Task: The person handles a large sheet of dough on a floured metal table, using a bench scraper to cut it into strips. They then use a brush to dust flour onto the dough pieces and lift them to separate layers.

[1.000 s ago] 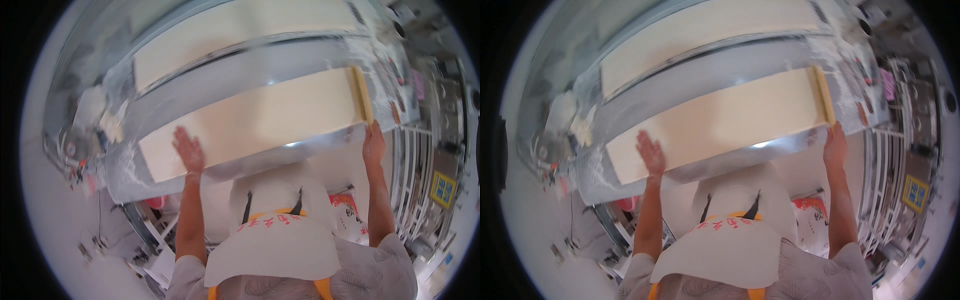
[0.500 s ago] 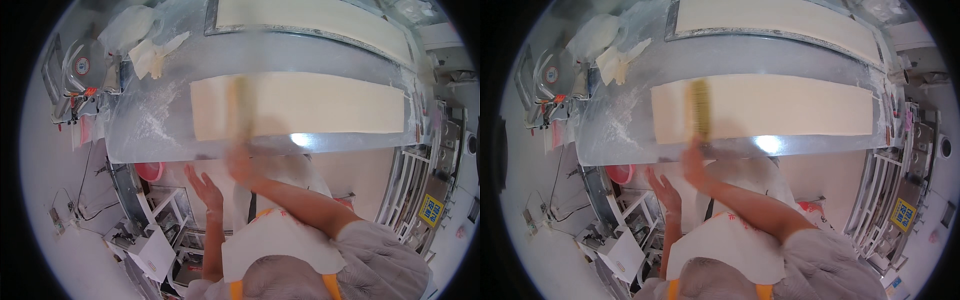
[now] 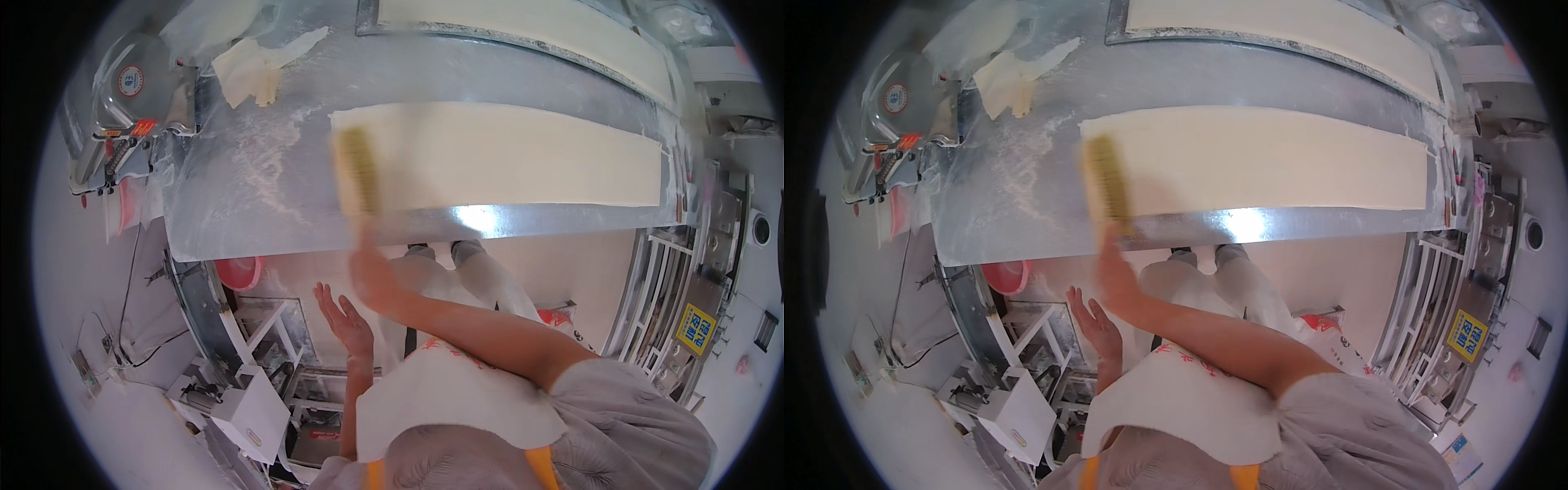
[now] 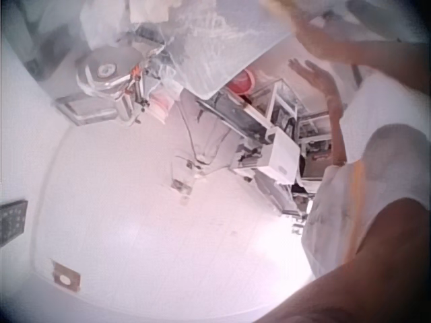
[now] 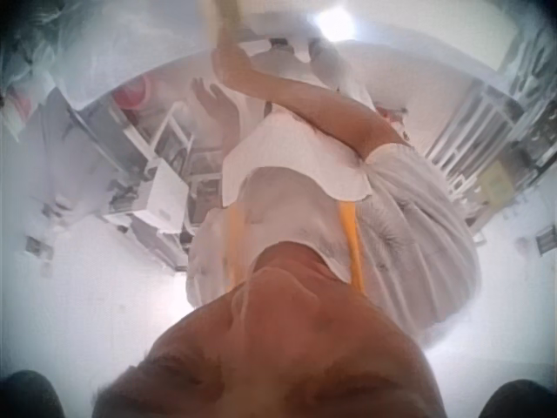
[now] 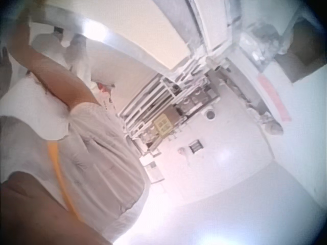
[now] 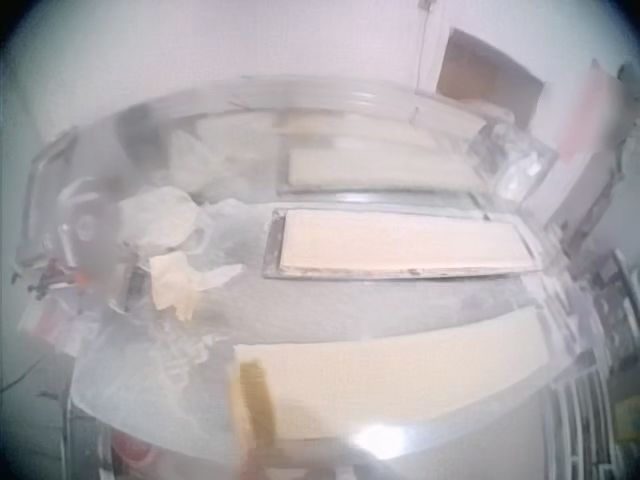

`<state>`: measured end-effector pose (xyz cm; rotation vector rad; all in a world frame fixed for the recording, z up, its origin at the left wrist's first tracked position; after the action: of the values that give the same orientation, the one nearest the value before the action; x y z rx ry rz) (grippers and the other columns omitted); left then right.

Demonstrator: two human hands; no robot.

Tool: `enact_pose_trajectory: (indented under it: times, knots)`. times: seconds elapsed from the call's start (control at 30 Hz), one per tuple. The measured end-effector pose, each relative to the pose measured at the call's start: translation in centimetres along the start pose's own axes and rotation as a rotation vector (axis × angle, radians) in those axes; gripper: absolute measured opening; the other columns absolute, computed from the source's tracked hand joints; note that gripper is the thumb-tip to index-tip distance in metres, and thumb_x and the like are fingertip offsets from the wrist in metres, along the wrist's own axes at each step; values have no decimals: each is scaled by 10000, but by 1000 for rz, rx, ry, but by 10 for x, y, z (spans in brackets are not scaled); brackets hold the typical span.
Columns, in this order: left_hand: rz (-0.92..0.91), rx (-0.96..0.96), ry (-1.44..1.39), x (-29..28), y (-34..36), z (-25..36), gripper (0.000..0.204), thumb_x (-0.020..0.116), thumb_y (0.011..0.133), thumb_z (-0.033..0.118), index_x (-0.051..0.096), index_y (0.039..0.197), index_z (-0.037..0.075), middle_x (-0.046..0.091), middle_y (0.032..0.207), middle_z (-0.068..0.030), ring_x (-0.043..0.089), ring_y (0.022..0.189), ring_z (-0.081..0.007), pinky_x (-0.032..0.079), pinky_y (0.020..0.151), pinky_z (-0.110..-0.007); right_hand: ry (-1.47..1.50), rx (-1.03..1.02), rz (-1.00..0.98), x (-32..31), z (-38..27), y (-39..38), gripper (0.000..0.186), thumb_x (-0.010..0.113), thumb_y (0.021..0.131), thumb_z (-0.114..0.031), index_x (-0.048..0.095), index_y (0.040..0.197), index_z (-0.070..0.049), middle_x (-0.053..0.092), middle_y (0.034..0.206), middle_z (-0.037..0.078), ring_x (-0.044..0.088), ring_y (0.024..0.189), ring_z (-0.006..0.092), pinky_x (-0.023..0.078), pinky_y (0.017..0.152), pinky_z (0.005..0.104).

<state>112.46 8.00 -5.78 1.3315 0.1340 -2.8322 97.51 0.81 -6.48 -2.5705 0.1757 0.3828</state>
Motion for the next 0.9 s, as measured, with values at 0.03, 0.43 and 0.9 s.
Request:
enact_pose_trajectory:
  times: [0.03,0.43,0.9]
  knots:
    - [-17,48,-35,5,5,11,442,450,1161,201,451,1534,-37,418,1636,-260,377,1540,-437,323,1252,-530,-4,-161,-5,14,-10,9,838,562,1017,-119,74,1671,74,634,1336,349,682,979,452,541,809,553]
    - [-70,118,-47,3,7,8,378,484,1137,110,502,1489,-23,480,1593,-255,399,1531,-435,333,1249,-522,-80,124,198,-83,31,-35,706,625,976,-106,300,1592,10,569,1398,361,698,1040,463,578,876,499]
    - [-9,398,-88,47,39,105,292,542,1090,48,600,1371,-7,585,1455,-217,551,1331,-409,496,1045,-442,72,-17,-8,-232,57,-35,567,488,1122,-395,451,1583,-66,719,1173,220,685,1058,417,528,926,495]
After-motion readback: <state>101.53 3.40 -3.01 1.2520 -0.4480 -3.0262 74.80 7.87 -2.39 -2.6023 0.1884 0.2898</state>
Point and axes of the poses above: each hand's wrist, its own y-axis towards the middle knuckle, its own x-axis out of the palm, z = x × y, the point moved 6 cm from there along y, towards the middle knuckle
